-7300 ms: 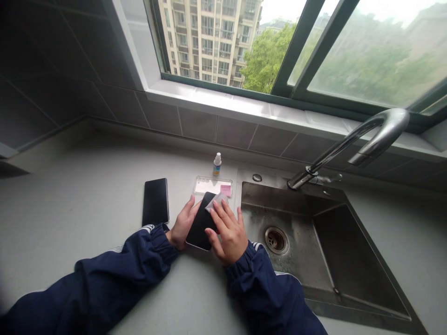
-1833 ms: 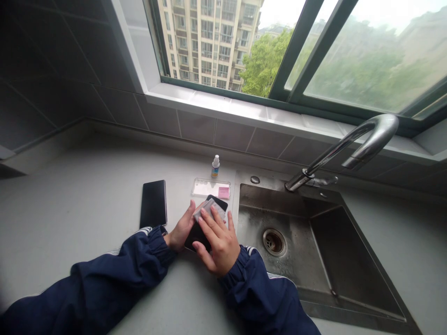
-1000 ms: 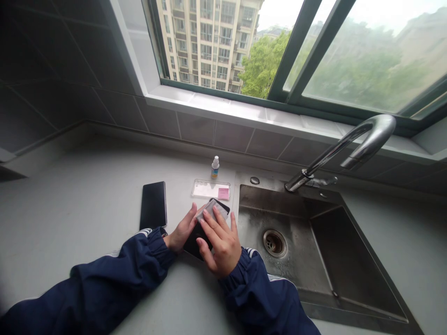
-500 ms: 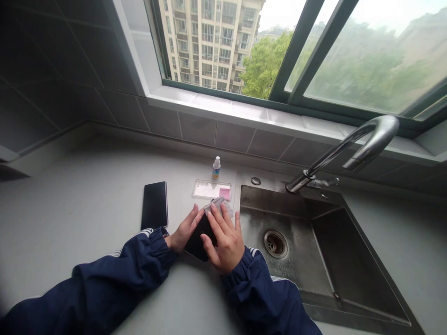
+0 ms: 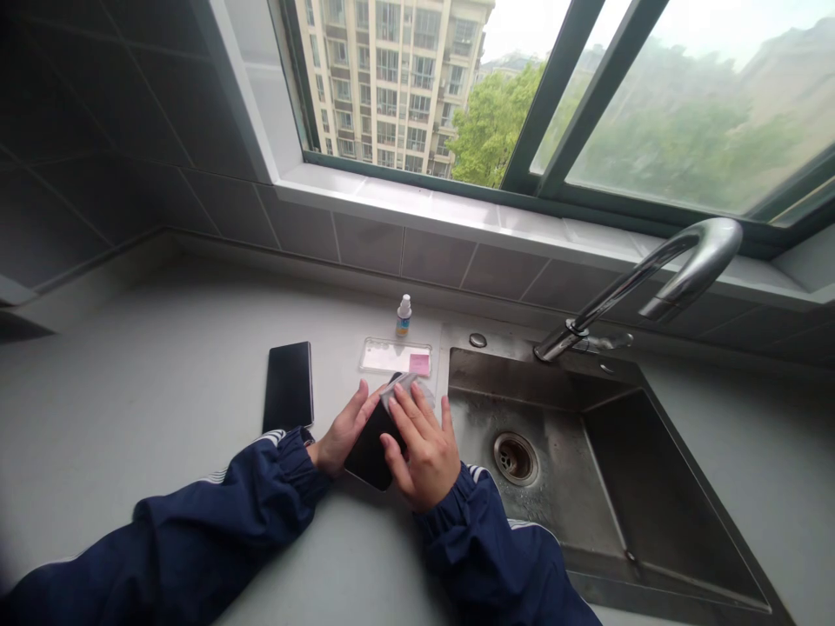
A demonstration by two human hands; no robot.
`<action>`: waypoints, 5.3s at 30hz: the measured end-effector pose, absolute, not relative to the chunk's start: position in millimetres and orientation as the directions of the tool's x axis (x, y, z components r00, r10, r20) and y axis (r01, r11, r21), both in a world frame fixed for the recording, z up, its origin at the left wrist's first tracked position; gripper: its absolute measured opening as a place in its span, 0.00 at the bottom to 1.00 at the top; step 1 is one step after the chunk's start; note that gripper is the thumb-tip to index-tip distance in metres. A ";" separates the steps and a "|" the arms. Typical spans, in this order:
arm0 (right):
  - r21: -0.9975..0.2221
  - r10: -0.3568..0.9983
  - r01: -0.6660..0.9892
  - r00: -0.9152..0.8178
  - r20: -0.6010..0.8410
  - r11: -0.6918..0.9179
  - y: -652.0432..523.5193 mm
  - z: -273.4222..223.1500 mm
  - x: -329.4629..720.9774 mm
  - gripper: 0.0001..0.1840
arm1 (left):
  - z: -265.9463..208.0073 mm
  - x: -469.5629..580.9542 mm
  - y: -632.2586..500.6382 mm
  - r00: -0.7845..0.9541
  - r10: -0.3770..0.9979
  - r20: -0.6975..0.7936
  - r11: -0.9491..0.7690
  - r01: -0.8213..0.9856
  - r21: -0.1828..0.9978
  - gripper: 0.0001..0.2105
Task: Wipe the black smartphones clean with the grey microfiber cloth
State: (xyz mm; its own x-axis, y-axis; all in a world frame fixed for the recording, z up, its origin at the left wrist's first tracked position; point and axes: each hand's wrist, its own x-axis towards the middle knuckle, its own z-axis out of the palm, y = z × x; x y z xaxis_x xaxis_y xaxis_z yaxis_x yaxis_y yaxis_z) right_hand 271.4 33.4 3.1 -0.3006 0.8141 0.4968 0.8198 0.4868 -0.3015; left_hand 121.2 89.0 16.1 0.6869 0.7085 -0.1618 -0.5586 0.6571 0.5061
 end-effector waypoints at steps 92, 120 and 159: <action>-0.231 0.778 0.814 -0.365 0.512 0.534 31.6 -0.8 266.8 0.31 | 2.6 118.8 87.2 0.735 0.658 -0.161 0.689 -0.503 0.521 0.31; -0.172 0.750 0.788 -0.459 0.476 0.591 29.1 4.0 263.6 0.31 | 0.0 118.6 89.6 0.774 0.611 -0.163 0.753 -0.506 0.421 0.33; -0.276 0.839 0.880 -0.210 0.502 0.386 33.5 -4.5 266.0 0.28 | 8.8 119.8 89.6 0.678 0.717 -0.160 0.645 -0.559 0.521 0.30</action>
State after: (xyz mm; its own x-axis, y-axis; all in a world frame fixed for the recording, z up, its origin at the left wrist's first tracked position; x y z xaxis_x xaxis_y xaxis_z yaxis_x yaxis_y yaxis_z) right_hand 266.0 33.5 -4.5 -0.2101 0.8389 0.5021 0.8802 0.3859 -0.2764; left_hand 119.8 89.6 8.8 0.6784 0.7170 -0.1602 -0.5586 0.6451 0.5214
